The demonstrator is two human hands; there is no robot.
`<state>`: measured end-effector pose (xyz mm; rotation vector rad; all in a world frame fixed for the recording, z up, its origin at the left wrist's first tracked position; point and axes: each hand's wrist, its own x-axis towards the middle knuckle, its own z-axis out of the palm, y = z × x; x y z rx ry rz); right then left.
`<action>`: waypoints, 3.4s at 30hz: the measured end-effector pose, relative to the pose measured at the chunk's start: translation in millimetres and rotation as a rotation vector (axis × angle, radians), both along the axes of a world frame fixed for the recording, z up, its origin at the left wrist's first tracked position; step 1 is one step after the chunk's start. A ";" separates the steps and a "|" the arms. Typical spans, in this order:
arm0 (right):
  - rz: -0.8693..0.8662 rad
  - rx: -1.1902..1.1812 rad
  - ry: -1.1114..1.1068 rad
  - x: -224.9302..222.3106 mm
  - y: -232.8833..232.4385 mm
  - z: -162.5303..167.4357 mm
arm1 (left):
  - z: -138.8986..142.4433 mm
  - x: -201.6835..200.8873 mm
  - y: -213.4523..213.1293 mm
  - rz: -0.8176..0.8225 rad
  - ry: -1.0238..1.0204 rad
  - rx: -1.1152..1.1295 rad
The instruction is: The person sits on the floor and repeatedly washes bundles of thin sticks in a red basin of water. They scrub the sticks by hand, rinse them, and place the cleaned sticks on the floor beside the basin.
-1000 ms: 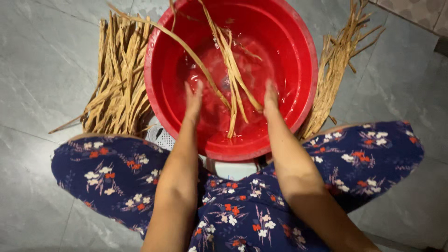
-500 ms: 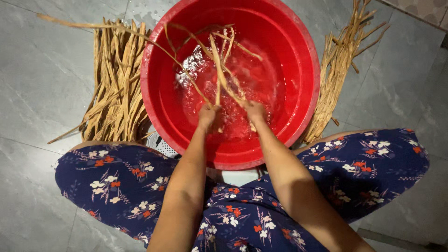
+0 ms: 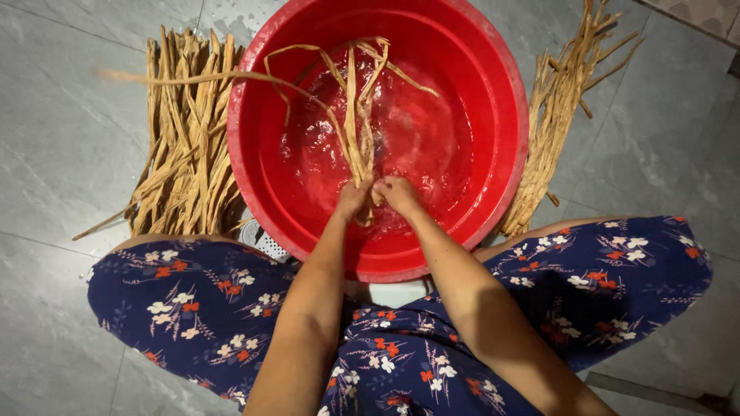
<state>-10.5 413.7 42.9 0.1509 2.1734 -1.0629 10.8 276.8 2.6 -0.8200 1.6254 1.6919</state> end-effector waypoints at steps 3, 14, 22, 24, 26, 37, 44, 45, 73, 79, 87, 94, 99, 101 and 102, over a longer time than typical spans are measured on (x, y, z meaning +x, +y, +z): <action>-0.131 0.153 -0.247 2.8 2.4 -6.7 | -8.2 2.2 -0.4 0.054 0.063 -0.136; -0.214 -0.187 -0.264 -4.3 2.7 -12.6 | -27.1 5.2 7.3 -0.303 -0.069 -0.324; -0.304 -0.291 -0.324 -8.7 -1.7 -11.1 | -9.7 11.7 41.5 -0.435 0.369 0.156; -0.423 -0.247 -0.417 -15.1 8.0 -13.4 | -10.0 12.1 39.0 -0.542 0.461 0.183; -0.480 -0.147 -0.374 -25.7 19.8 -16.5 | -11.0 8.7 29.3 -0.722 0.409 0.039; 0.218 0.033 -0.197 4.0 3.7 -35.9 | 6.1 -5.4 1.9 -0.297 -0.004 -0.234; 0.732 0.235 0.053 20.0 -33.7 22.2 | -5.1 -25.5 -1.6 0.358 -0.071 0.088; 0.685 0.262 0.006 12.7 -30.9 44.3 | -3.9 -36.1 -2.7 0.481 -0.149 0.193; -0.834 -0.334 0.785 -64.2 316.8 263.3 | 96.3 -177.8 -127.7 0.589 0.261 0.557; -0.728 0.212 0.408 -97.2 309.3 98.2 | 77.5 -161.2 -117.9 0.602 0.252 0.433; -0.400 0.621 -0.010 -22.6 279.2 -0.3 | 95.7 -151.4 -137.1 0.606 0.311 0.278; -0.375 0.694 0.121 -55.6 269.0 9.1 | 120.6 -164.0 -211.3 0.740 0.613 0.180; -0.552 0.082 0.606 -105.8 264.0 33.7 | 128.1 -150.8 -293.7 0.762 0.729 -0.199; -0.594 -0.158 0.669 -115.8 252.7 55.6 | 114.9 -134.3 -319.8 0.765 0.728 -0.401; -0.563 -0.217 0.694 -116.4 243.6 71.3 | 106.3 -122.4 -330.1 0.682 0.771 -0.693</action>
